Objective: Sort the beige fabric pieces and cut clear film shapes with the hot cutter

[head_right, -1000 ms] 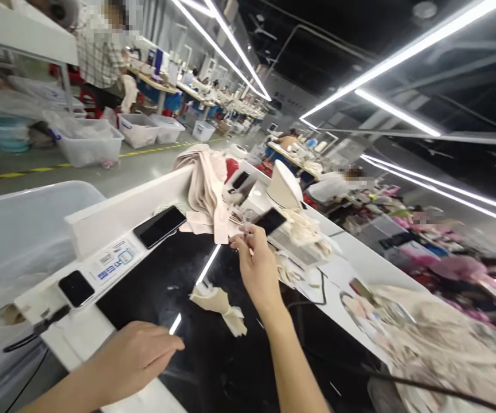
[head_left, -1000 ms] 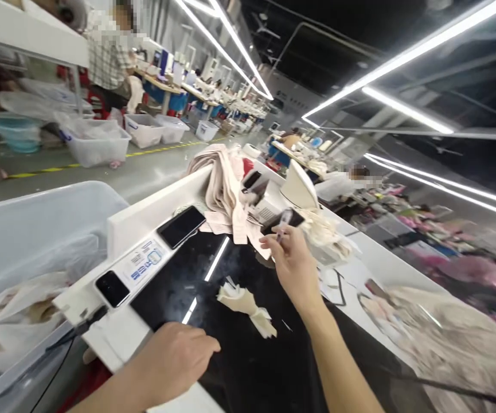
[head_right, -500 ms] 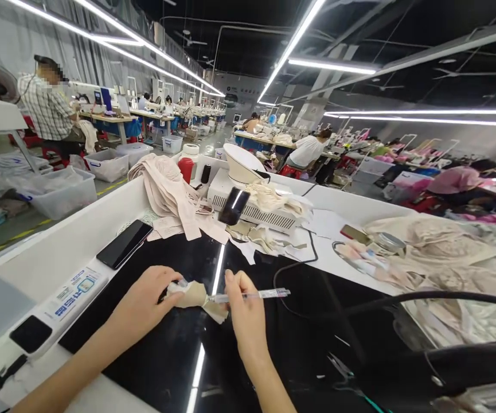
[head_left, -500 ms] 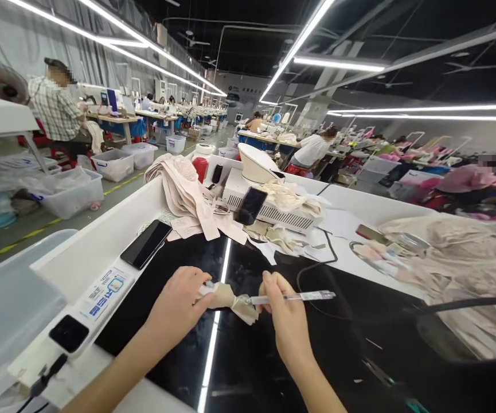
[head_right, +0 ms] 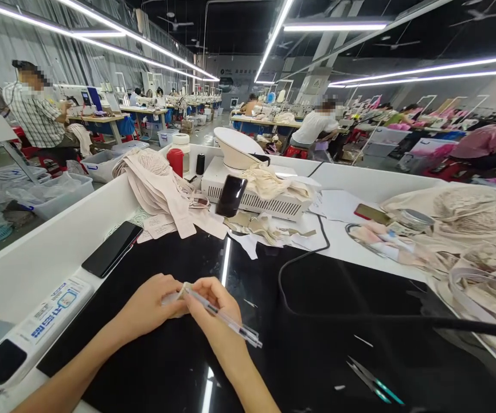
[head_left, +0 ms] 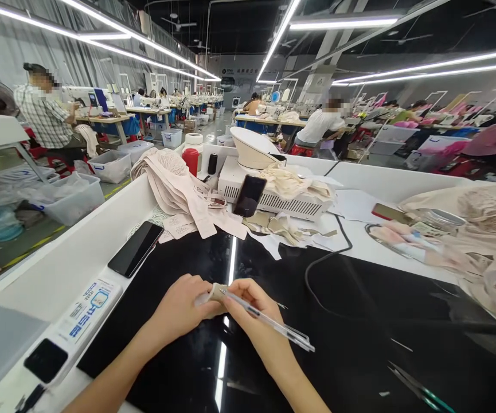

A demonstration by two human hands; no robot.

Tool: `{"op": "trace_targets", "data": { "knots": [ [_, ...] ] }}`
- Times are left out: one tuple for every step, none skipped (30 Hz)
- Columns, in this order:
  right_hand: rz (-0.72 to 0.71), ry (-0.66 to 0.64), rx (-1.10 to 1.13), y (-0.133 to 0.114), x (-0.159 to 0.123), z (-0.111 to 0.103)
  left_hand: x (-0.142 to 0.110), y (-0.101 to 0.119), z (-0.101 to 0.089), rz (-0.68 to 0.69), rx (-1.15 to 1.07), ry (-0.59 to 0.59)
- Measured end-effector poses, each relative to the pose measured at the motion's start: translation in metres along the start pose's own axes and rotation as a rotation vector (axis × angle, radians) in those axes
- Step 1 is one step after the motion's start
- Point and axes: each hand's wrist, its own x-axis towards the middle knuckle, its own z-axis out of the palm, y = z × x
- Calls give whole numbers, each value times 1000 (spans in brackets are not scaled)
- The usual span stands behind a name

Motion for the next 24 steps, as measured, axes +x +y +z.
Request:
{"op": "trace_targets", "data": {
  "knots": [
    [9,21,-9,4,1,1,0,-1,-1,11,-3,-8],
    [18,51,-14,8,1,2,0,-2,-1,22,-6,-17],
    [28,85,-17,11,1,2,1,-3,-2,30,-10,-27],
    [38,122,-16,13,0,2,1,-3,-2,29,-15,-33],
    [45,158,-13,15,-1,2,1,-3,-2,20,-21,-35],
    [48,182,-19,17,-3,1,1,-4,-2,12,-26,-33],
    [45,195,-36,18,-4,0,1,-4,-1,6,-29,-30],
    [34,200,-67,20,-6,0,0,-4,0,4,-34,-26],
    [14,196,-111,21,-7,-1,0,-4,0,5,-41,-21],
    [-10,182,-163,23,-8,-1,0,-4,1,7,-49,-14],
    [-39,169,-217,24,-8,-2,0,-4,2,10,-54,-8],
    [-68,154,-267,26,-8,-2,0,-4,3,11,-55,-1],
    [-95,141,-311,27,-8,-2,0,-5,4,12,-56,7],
    [-121,130,-349,27,-7,-2,0,-5,5,14,-55,15],
    [-142,124,-379,28,-7,-2,0,-5,5,18,-53,22],
    [-157,118,-402,27,-7,-2,0,-6,6,22,-51,26],
    [-169,114,-420,27,-6,-1,0,-6,6,26,-49,29],
    [-178,110,-434,26,-6,-1,0,-6,6,28,-49,32],
    [-184,113,-444,25,-6,0,0,-6,6,29,-49,33],
    [-188,109,-452,24,-6,1,0,-7,6,28,-49,33],
    [-191,106,-458,23,-6,1,0,-7,7,26,-53,35],
    [-193,106,-462,22,-6,2,0,-6,7,24,-59,38],
    [-196,107,-467,22,-6,2,-1,-6,7,22,-65,41],
    [-199,103,-472,23,-6,3,-1,-6,7,20,-72,45]
  ]
}}
